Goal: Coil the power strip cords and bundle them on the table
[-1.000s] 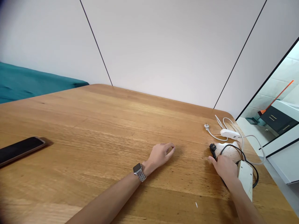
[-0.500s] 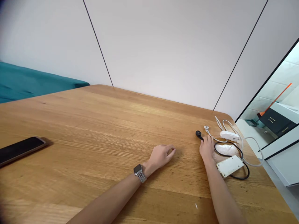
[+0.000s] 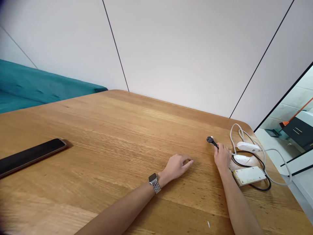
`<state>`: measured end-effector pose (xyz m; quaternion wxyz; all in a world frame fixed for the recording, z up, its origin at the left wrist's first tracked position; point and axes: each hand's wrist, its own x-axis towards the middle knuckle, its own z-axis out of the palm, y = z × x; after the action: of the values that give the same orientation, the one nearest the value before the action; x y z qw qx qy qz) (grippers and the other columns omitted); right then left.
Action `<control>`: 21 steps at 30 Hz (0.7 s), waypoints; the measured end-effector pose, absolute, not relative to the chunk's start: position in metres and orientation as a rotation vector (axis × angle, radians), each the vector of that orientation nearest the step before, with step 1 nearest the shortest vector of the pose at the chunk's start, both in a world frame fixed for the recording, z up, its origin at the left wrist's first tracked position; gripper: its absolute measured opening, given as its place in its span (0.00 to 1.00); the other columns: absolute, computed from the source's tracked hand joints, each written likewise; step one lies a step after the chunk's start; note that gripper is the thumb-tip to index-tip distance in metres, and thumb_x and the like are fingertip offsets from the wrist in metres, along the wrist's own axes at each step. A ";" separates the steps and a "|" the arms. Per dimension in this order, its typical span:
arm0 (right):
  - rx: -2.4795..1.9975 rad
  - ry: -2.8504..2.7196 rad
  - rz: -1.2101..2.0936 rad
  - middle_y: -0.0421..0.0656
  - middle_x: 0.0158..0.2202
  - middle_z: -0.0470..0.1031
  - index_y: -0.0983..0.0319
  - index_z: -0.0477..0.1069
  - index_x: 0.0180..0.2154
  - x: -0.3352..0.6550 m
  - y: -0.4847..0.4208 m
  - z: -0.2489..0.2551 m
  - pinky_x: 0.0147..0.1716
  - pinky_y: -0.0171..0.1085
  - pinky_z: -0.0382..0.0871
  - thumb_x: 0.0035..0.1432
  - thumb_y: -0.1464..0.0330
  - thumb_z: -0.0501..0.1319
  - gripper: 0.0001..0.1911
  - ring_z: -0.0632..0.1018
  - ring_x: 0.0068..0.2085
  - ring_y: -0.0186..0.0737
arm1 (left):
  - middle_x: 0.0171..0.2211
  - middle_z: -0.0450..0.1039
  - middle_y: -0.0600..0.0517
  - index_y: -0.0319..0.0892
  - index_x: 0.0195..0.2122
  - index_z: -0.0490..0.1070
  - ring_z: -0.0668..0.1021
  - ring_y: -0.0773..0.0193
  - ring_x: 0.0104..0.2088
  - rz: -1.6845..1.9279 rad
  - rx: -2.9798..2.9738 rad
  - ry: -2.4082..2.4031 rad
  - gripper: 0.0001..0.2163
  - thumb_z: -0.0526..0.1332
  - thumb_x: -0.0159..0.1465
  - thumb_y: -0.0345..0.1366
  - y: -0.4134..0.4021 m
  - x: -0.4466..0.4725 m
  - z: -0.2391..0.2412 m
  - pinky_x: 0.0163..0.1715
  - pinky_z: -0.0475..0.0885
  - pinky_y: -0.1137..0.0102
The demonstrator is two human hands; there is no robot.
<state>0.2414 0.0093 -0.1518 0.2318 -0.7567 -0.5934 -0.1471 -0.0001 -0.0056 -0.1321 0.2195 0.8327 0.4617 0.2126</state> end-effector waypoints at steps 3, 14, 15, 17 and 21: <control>-1.805 -1.641 -0.322 0.51 0.41 0.75 0.63 0.68 0.44 0.216 0.002 -0.147 0.43 0.41 0.63 0.64 0.62 0.48 0.15 0.74 0.43 0.47 | 0.28 0.75 0.50 0.41 0.31 0.75 0.74 0.63 0.30 0.710 2.068 1.041 0.17 0.54 0.63 0.48 0.001 0.029 -0.129 0.32 0.65 0.70; -1.554 -1.775 0.089 0.44 0.29 0.76 0.61 0.66 0.39 0.140 -0.019 -0.138 0.28 0.34 0.61 0.61 0.66 0.52 0.08 0.76 0.29 0.41 | 0.17 0.60 0.59 0.41 0.21 0.59 0.69 0.73 0.22 1.480 0.760 0.545 0.22 0.66 0.52 0.52 0.019 0.042 -0.049 0.28 0.66 0.74; -1.616 -1.840 0.087 0.44 0.29 0.77 0.61 0.68 0.38 0.138 -0.020 -0.137 0.28 0.34 0.60 0.60 0.68 0.52 0.07 0.77 0.30 0.42 | 0.15 0.55 0.62 0.42 0.21 0.55 0.64 0.74 0.18 1.448 0.721 0.507 0.23 0.66 0.53 0.51 0.018 0.030 -0.037 0.23 0.63 0.76; -1.716 -1.940 0.066 0.45 0.30 0.78 0.61 0.69 0.39 0.137 -0.020 -0.133 0.29 0.34 0.58 0.58 0.72 0.54 0.08 0.77 0.32 0.42 | 0.14 0.46 0.63 0.42 0.19 0.49 0.53 0.77 0.14 1.419 0.688 0.502 0.26 0.65 0.55 0.50 0.016 0.004 -0.013 0.15 0.52 0.78; -1.876 -1.971 0.072 0.42 0.31 0.79 0.59 0.72 0.40 0.151 -0.018 -0.129 0.28 0.34 0.55 0.56 0.75 0.55 0.11 0.78 0.32 0.41 | 0.14 0.39 0.62 0.42 0.19 0.43 0.45 0.76 0.14 1.580 0.715 0.575 0.24 0.50 0.69 0.44 0.005 -0.056 0.046 0.14 0.41 0.76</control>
<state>0.1506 -0.0177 -0.1290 0.2083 -0.6741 -0.7082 0.0257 -0.0558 0.0050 0.0458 0.6111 0.3097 0.2490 0.6846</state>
